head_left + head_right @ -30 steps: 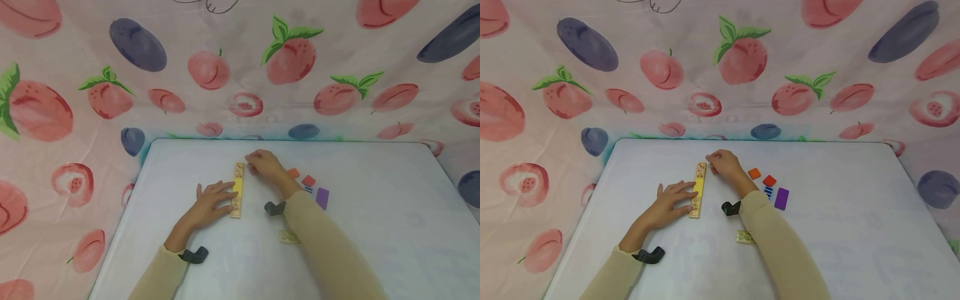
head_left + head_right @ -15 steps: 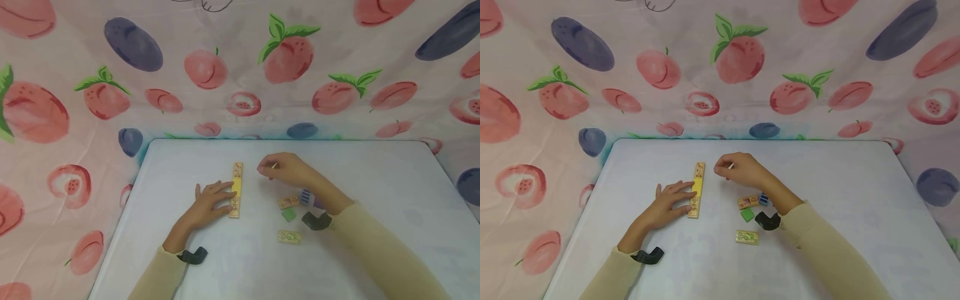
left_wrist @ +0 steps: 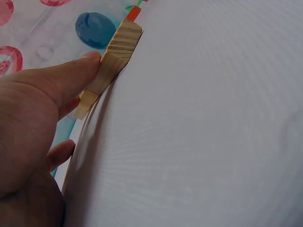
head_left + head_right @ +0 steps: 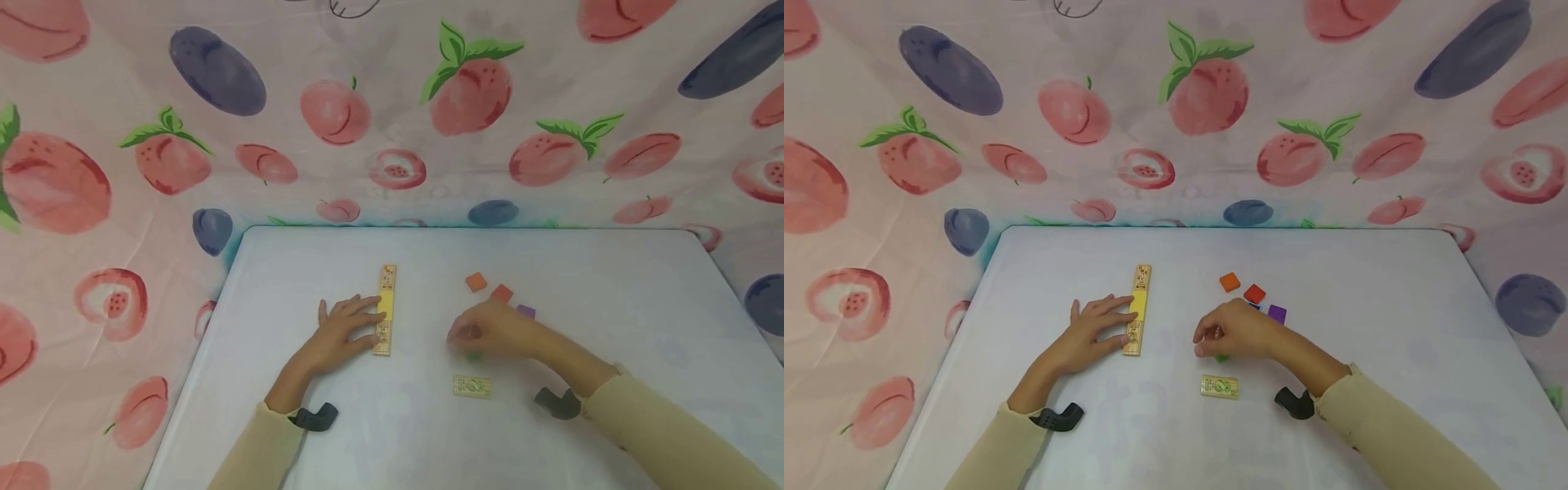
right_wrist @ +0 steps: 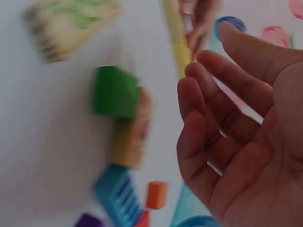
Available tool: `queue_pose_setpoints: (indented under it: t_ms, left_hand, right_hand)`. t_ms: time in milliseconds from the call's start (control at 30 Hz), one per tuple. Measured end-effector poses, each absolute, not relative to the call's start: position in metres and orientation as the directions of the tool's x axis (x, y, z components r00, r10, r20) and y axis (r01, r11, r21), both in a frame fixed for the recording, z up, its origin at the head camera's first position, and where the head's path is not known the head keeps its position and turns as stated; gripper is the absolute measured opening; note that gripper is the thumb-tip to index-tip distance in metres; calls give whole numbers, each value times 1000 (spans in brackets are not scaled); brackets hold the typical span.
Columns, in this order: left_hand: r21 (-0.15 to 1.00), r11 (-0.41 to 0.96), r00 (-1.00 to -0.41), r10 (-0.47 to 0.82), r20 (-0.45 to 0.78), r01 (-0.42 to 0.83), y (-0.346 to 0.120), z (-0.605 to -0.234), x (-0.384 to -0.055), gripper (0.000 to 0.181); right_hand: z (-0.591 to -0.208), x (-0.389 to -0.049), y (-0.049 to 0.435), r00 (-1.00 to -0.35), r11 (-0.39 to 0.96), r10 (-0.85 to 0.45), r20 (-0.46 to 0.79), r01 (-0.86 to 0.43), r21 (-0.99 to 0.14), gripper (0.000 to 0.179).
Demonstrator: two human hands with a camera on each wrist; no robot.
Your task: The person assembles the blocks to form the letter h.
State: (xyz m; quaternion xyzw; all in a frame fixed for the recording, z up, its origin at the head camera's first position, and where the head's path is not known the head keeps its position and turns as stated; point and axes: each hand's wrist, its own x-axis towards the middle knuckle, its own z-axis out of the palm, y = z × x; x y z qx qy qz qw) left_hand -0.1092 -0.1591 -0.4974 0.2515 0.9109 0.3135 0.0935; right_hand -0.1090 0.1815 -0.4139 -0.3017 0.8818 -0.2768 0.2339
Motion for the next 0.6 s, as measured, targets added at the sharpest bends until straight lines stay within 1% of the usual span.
queue_pose_setpoints:
  t_ms: [133,200,300,467,600]
  left_hand:
    - [617,678,-857,516,-12,400,-160,-498,-110,43]
    - [615,682,-859,512,-16,395,-160,-498,-110,43]
    - [616,684,-861,508,-19,390,-160,-498,-109,43]
    - [620,680,-860,510,-16,391,-160,-498,-109,43]
    - [620,677,-859,512,-11,396,-160,-500,-110,43]
  right_hand:
    - [-427,-96,189,-677,682,-677,-289,-429,-593,14]
    - [-432,-91,191,-669,699,-669,-324,-418,-580,15]
    - [-438,-85,193,-679,738,-638,-364,-402,-542,19]
    - [-443,-78,194,-697,749,-626,-351,-411,-519,24]
    - [-445,-75,193,-712,775,-600,-365,-403,-487,28]
